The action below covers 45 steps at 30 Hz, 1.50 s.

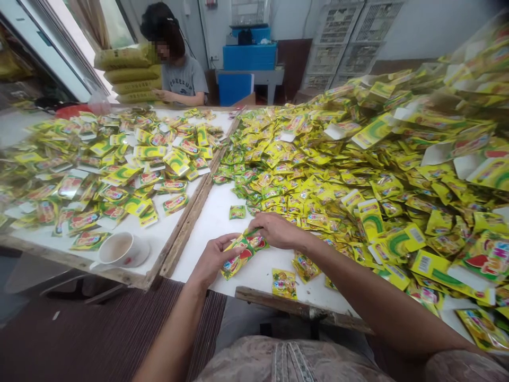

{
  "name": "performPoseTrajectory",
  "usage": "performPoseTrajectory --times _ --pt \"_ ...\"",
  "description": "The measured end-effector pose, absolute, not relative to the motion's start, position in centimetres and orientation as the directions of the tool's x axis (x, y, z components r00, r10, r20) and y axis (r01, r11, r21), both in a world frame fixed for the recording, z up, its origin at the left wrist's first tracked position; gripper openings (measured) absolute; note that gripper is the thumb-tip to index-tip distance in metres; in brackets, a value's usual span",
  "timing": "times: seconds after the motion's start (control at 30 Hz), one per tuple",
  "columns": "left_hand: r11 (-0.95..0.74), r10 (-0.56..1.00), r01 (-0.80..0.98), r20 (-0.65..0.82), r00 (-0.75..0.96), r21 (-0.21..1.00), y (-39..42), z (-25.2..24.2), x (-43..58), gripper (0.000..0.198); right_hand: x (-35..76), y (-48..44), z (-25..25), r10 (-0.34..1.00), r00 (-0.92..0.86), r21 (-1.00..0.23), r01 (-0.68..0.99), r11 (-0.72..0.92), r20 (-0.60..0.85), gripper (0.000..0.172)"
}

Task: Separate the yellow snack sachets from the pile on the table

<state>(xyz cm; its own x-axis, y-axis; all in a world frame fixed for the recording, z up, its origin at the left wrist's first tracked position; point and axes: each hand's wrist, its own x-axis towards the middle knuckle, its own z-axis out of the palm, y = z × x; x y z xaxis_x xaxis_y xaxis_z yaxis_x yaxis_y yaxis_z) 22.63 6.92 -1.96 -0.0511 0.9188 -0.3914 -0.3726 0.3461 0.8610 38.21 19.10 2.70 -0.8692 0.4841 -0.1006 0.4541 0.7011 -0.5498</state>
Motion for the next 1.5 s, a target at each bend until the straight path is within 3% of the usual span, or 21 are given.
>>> performPoseTrajectory --times 0.07,0.13,0.23,0.27,0.37,0.5,0.6,0.77,0.9,1.1,1.27,1.37,1.5 --pt "0.332 0.922 -0.388 -0.382 -0.057 0.86 6.9 -2.3 22.9 0.051 38.1 18.9 2.5 0.507 -0.859 -0.628 0.437 0.644 -0.077 0.015" --pt "0.31 0.926 -0.418 -0.371 -0.072 0.854 6.9 -2.7 23.0 0.052 38.3 18.7 2.0 0.614 -0.789 -0.711 0.435 0.552 -0.006 0.01" --pt "0.275 0.927 -0.457 -0.36 -0.107 0.846 6.8 -3.0 23.1 0.055 39.0 18.3 1.1 0.759 -0.649 -0.807 0.419 0.415 0.052 0.031" --pt "0.272 0.927 -0.458 -0.358 -0.111 0.846 6.8 -3.1 23.1 0.056 39.3 18.1 0.9 0.772 -0.634 -0.824 0.412 0.388 0.047 0.031" --pt "0.279 0.928 -0.429 -0.356 -0.109 0.859 6.8 -3.2 23.3 0.053 39.6 17.7 0.9 0.777 -0.629 -0.833 0.418 0.362 0.022 0.012" --pt "0.299 0.934 -0.392 -0.352 -0.068 0.87 6.8 -3.3 23.7 0.044 39.3 17.6 1.7 0.717 -0.697 -0.791 0.432 0.433 0.013 0.008" --pt "0.293 0.935 -0.424 -0.349 -0.059 0.857 6.7 -3.4 23.9 0.042 39.1 17.7 1.7 0.681 -0.732 -0.781 0.421 0.462 0.009 0.011" --pt "0.264 0.944 -0.439 -0.323 -0.063 0.859 6.5 -3.3 23.9 0.044 39.6 17.4 0.7 0.726 -0.688 -0.85 0.397 0.346 -0.025 0.015" --pt "0.27 0.947 -0.42 -0.319 -0.049 0.866 6.5 -3.2 24.2 0.042 39.9 16.7 0.6 0.683 -0.723 -0.847 0.424 0.32 -0.104 0.021" --pt "0.29 0.933 -0.407 -0.35 -0.081 0.866 6.8 -2.6 24.3 0.042 40.2 16.1 1.1 0.613 -0.756 -0.946 0.321 0.044 -0.227 0.029" --pt "0.355 0.923 -0.383 -0.384 0.0 0.853 7.3 -1.3 24.7 0.047 40.1 15.4 0.9 0.586 -0.788 -0.949 0.3 0.098 -0.189 0.047" --pt "0.399 0.911 -0.375 -0.407 0.062 0.837 7.4 -0.8 25.2 0.05 40.1 15.0 -0.1 0.651 -0.739 -0.966 0.256 0.031 -0.174 0.051" --pt "0.401 0.908 -0.12 -0.377 0.183 0.908 8.1 -0.3 24.8 0.044 40.1 14.7 -0.6 0.799 -0.593 -0.956 0.281 0.089 -0.1 0.039"
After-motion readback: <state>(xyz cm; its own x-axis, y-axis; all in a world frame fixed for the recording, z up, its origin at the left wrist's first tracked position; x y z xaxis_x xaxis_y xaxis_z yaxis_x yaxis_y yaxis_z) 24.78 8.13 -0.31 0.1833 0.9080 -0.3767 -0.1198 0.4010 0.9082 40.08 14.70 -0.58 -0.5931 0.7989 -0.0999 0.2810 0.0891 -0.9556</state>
